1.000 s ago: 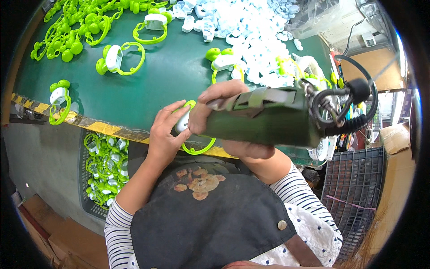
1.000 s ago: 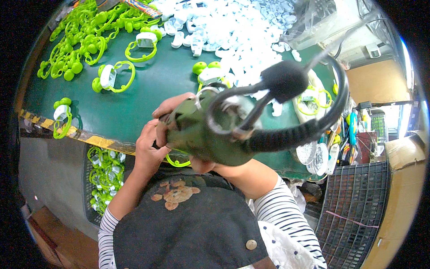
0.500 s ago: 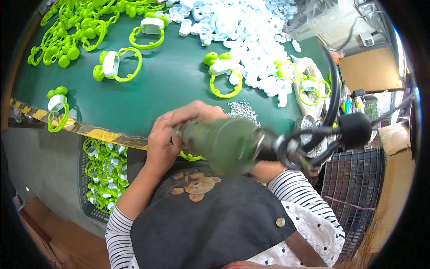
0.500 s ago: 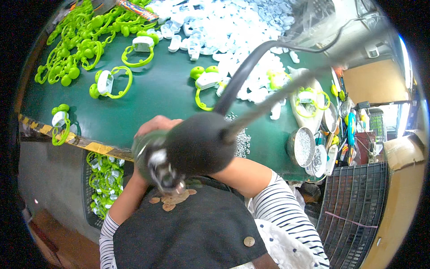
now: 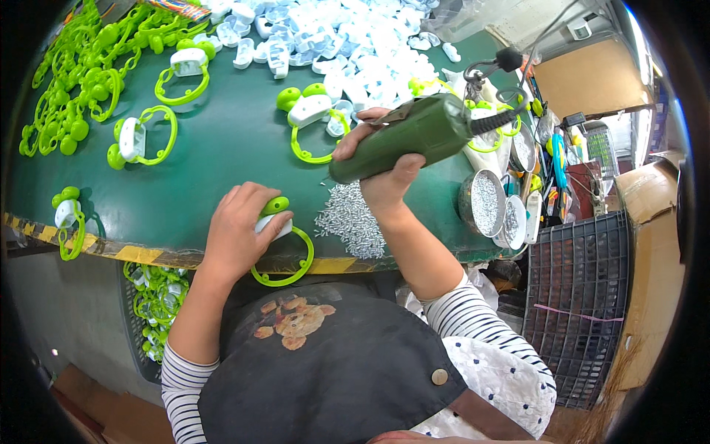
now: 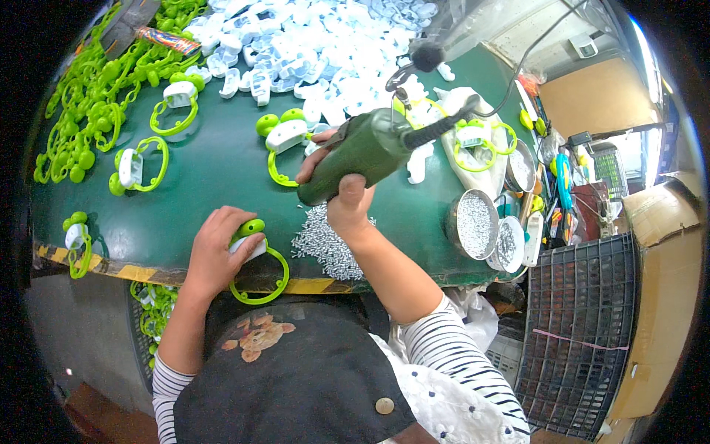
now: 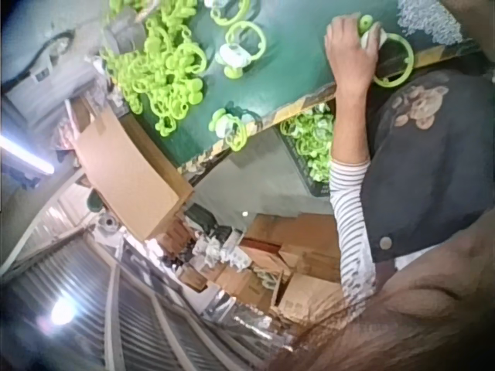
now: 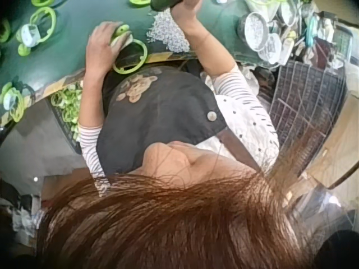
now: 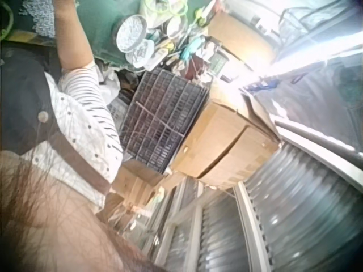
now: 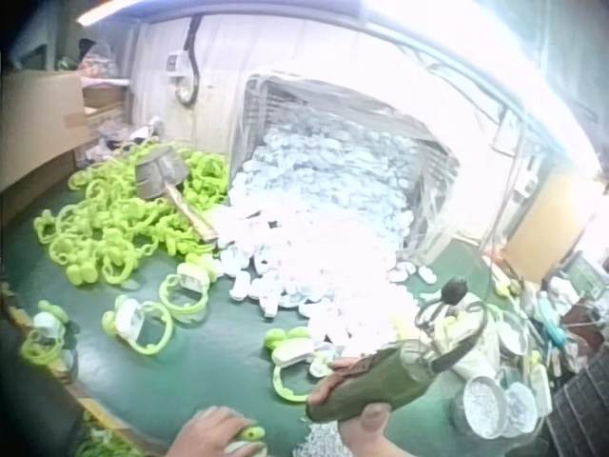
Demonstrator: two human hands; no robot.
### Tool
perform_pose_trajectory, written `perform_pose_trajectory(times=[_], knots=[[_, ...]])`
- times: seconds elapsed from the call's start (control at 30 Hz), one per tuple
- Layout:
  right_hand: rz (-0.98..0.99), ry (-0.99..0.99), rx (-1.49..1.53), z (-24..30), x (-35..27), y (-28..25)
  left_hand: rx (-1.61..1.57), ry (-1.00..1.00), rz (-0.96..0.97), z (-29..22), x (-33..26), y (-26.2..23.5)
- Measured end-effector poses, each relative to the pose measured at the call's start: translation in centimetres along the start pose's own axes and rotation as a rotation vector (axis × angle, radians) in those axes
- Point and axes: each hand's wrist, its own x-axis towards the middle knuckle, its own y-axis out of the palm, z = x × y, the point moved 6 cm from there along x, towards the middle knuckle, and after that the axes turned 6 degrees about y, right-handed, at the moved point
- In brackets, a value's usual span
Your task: The person uses a handheld riveting tool to fasten white pacifier nipples to green plastic rings, then places the finished units into a basket. The person also manually assembles additional pacifiers by inserting nipples into rings and sets them on the table.
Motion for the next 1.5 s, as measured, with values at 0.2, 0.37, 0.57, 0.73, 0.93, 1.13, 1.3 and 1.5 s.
perform_pose_trajectory(times=[0.2, 0.37, 0.57, 0.73, 0.93, 1.13, 1.3, 1.5], knots=[[-0.064, -0.008, -0.019, -0.6, 0.7, -2.0, -0.057, -0.038, 0.034, 0.0, -0.1, 0.3], [-0.043, -0.052, 0.226, 0.4, 1.0, -1.6, 0.027, 0.083, 0.012, -1.5, 1.2, -0.5], [0.032, -0.038, 0.568, 3.8, 0.6, 0.9, -0.066, 0.091, -0.038, -1.7, 2.8, 0.1], [0.089, -0.032, 0.542, 4.0, 0.3, 2.1, -0.118, 0.113, -0.089, -0.9, 2.3, -0.2], [0.016, -0.009, 0.617, 4.4, 0.0, 3.4, -0.162, 0.063, -0.138, -0.7, 1.4, -0.6], [0.092, -0.022, 0.612, 4.9, -0.2, 4.2, -0.122, 0.110, -0.173, -1.3, 1.0, -1.5], [0.181, -0.066, 0.608, 5.6, -0.4, 5.0, -0.091, 0.097, -0.152, -1.6, 1.0, -2.0], [0.285, -0.118, 0.509, 6.1, -0.4, 6.0, -0.039, 0.127, -0.140, -1.7, 0.7, -2.3]])
